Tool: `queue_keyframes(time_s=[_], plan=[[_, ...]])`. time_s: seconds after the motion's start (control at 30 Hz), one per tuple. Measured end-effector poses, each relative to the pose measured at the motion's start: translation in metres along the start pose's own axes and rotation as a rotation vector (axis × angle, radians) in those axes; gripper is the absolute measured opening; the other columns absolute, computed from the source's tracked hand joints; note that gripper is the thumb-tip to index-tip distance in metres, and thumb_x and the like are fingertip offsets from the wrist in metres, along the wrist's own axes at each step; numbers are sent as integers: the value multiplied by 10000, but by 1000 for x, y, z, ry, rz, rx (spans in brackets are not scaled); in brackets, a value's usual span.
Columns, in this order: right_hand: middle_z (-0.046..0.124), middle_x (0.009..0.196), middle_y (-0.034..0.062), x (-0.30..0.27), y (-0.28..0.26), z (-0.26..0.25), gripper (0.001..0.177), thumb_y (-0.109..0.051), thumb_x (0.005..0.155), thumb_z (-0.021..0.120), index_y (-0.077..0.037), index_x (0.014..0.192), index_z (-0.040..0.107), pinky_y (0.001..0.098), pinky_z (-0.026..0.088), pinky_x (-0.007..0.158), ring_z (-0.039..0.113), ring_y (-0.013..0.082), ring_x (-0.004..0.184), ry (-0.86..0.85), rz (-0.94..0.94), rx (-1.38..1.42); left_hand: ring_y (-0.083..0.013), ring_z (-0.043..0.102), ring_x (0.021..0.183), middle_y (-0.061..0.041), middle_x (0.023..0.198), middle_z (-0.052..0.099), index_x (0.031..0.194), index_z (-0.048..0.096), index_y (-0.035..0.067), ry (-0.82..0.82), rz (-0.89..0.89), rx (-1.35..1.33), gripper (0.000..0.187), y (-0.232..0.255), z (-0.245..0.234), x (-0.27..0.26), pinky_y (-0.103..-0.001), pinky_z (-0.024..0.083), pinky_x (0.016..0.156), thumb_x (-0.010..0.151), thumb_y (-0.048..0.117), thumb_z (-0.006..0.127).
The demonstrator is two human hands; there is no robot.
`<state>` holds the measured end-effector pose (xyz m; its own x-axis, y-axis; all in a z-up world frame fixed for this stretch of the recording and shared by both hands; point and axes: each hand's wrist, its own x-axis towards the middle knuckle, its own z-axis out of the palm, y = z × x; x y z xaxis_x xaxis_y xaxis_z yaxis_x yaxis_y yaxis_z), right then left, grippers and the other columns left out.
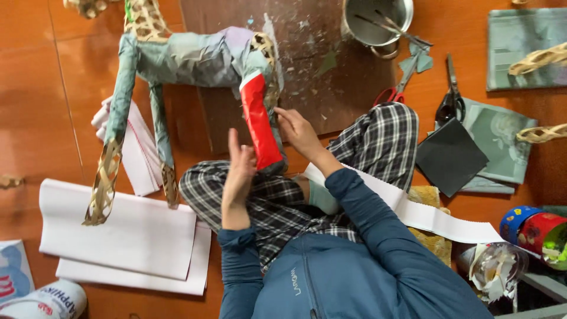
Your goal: Decorating a giraffe-shaped sculpture by applying red and white strips of material to its legs and body.
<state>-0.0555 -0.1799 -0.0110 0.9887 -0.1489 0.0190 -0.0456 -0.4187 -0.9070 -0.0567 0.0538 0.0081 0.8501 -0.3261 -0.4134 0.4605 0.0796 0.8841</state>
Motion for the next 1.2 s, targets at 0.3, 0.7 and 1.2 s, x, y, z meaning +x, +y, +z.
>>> queue_keyframes(time_s=[0.3, 0.7, 1.2], plan=[[699, 1428, 197, -83, -22, 6, 814, -705, 1075, 485, -296, 1746, 269, 447, 673, 931, 752, 305, 1231, -513, 592, 1050, -453, 826, 1124, -261, 1367, 696, 1383, 478, 323, 890, 476, -844, 418, -2, -229, -83, -605, 759, 1002, 1055, 565, 574], [738, 1180, 143, 1, -105, -80, 759, -363, 1104, 522, -188, 1772, 206, 191, 436, 440, 519, 36, 519, -45, 381, 1011, -224, 759, 1202, -83, 1435, 622, 1415, 540, 182, 588, 640, -176, 314, 161, -125, -46, -247, 684, 1034, 1142, 208, 692], [748, 879, 78, -122, 62, -263, 104, -99, 1029, 749, -4, 986, 737, 350, 544, 726, 656, 229, 756, 652, 288, -357, -209, 699, 1217, -152, 1391, 643, 1417, 546, 22, 364, 430, 68, 452, 106, -18, -53, -272, 617, 1082, 1010, 34, 741]])
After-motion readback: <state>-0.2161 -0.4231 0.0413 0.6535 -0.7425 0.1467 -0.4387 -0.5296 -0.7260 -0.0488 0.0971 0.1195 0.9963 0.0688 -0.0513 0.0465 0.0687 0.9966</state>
